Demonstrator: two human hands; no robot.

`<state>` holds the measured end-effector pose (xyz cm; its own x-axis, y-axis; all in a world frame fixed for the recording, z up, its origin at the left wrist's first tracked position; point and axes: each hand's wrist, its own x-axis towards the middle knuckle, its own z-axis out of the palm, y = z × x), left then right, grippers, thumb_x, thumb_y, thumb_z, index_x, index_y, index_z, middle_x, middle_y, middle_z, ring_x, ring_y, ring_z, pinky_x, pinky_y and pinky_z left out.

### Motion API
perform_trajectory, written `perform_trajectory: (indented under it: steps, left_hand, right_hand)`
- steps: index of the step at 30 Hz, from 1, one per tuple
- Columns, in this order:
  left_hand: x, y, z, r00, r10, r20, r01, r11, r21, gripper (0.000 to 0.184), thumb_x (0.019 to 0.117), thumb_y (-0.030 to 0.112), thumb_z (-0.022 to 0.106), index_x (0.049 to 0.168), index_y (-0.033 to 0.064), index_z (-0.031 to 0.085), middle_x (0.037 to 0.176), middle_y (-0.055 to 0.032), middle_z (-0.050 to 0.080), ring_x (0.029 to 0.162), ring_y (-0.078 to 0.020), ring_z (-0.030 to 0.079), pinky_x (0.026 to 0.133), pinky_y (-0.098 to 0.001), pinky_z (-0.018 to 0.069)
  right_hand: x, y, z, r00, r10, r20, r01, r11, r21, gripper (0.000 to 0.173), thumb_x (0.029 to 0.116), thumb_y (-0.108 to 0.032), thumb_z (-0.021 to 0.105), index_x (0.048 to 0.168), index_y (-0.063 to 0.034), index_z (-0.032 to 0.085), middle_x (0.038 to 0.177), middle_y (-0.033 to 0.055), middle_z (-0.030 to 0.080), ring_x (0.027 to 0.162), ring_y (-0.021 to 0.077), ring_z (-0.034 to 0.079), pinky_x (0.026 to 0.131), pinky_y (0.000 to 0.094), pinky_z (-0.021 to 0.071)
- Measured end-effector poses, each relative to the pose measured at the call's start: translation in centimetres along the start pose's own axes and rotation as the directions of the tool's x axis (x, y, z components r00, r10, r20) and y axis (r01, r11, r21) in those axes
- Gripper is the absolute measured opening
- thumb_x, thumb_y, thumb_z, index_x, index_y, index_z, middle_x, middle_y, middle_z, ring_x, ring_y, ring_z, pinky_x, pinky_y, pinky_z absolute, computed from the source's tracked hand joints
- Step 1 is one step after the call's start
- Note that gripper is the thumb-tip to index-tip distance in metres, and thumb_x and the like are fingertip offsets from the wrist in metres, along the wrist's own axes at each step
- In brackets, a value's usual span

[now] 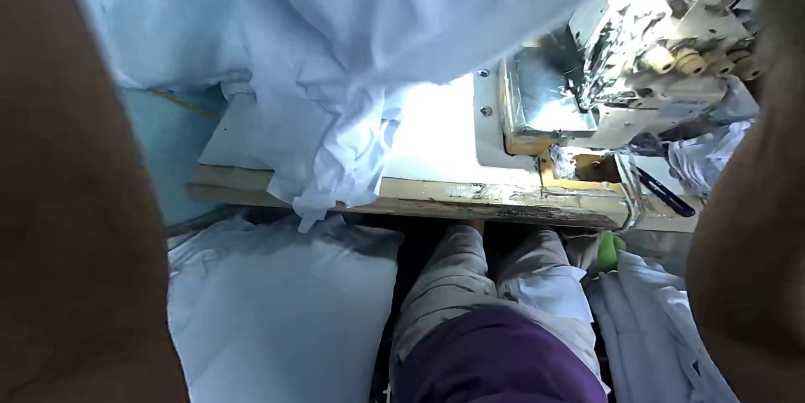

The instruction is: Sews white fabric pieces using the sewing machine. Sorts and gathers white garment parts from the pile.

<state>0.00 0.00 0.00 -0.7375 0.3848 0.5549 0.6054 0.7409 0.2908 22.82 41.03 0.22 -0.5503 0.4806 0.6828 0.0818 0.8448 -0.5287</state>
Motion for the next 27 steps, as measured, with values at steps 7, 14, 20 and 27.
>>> perform_trajectory:
  steps: [7, 14, 20, 27]
  left_hand:
    - [5.6, 9.5, 10.9, 0.867, 0.270, 0.419, -0.143, 0.940, -0.310, 0.020, 0.0903, 0.009, 0.076, 0.096, -0.0067, 0.065, 0.076, -0.0193, 0.060, 0.066, -0.0287, 0.055, 0.065, -0.0508, 0.0463]
    - [5.4, 8.1, 11.5, 0.830, 0.465, 0.307, -0.376, 0.874, -0.307, 0.012, 0.0925, 0.006, 0.071, 0.096, -0.0038, 0.075, 0.090, -0.0225, 0.067, 0.089, -0.0417, 0.062, 0.079, -0.0594, 0.0450]
    - [4.9, 9.2, 11.9, 0.971, 0.238, 0.020, -0.152, 0.681, -0.716, 0.018, 0.0967, 0.003, 0.052, 0.109, 0.0019, 0.065, 0.114, 0.0017, 0.069, 0.108, -0.0031, 0.064, 0.098, -0.0253, 0.0516]
    - [8.3, 9.4, 12.8, 0.908, 0.141, -0.394, -0.397, 0.588, -0.704, 0.015, 0.1047, 0.006, 0.052, 0.114, -0.0036, 0.058, 0.100, 0.0022, 0.063, 0.091, -0.0008, 0.062, 0.083, -0.0212, 0.0534]
  right_hand:
    - [-5.5, 5.8, 5.2, 0.852, -0.066, 0.519, 0.061, 0.998, 0.028, 0.019, 0.0893, 0.000, 0.065, 0.104, -0.0054, 0.076, 0.074, 0.0096, 0.068, 0.058, 0.0238, 0.060, 0.055, 0.0494, 0.0499]
    - [-5.1, 6.0, 5.5, 0.950, -0.031, 0.310, -0.030, 0.981, 0.192, 0.008, 0.0940, -0.012, 0.070, 0.097, -0.0048, 0.073, 0.089, 0.0053, 0.064, 0.079, 0.0104, 0.059, 0.074, 0.0287, 0.0496]
    - [-5.5, 2.2, 7.4, 0.975, -0.002, 0.222, -0.105, 0.878, 0.468, 0.008, 0.0919, -0.003, 0.058, 0.098, 0.0015, 0.060, 0.127, 0.0131, 0.063, 0.115, 0.0141, 0.062, 0.091, 0.0314, 0.0546]
    - [-6.5, -2.9, 9.0, 0.893, -0.043, 0.448, -0.387, 0.435, 0.813, 0.018, 0.0910, 0.007, 0.054, 0.105, -0.0039, 0.056, 0.085, -0.0040, 0.064, 0.075, -0.0036, 0.060, 0.069, 0.0145, 0.0517]
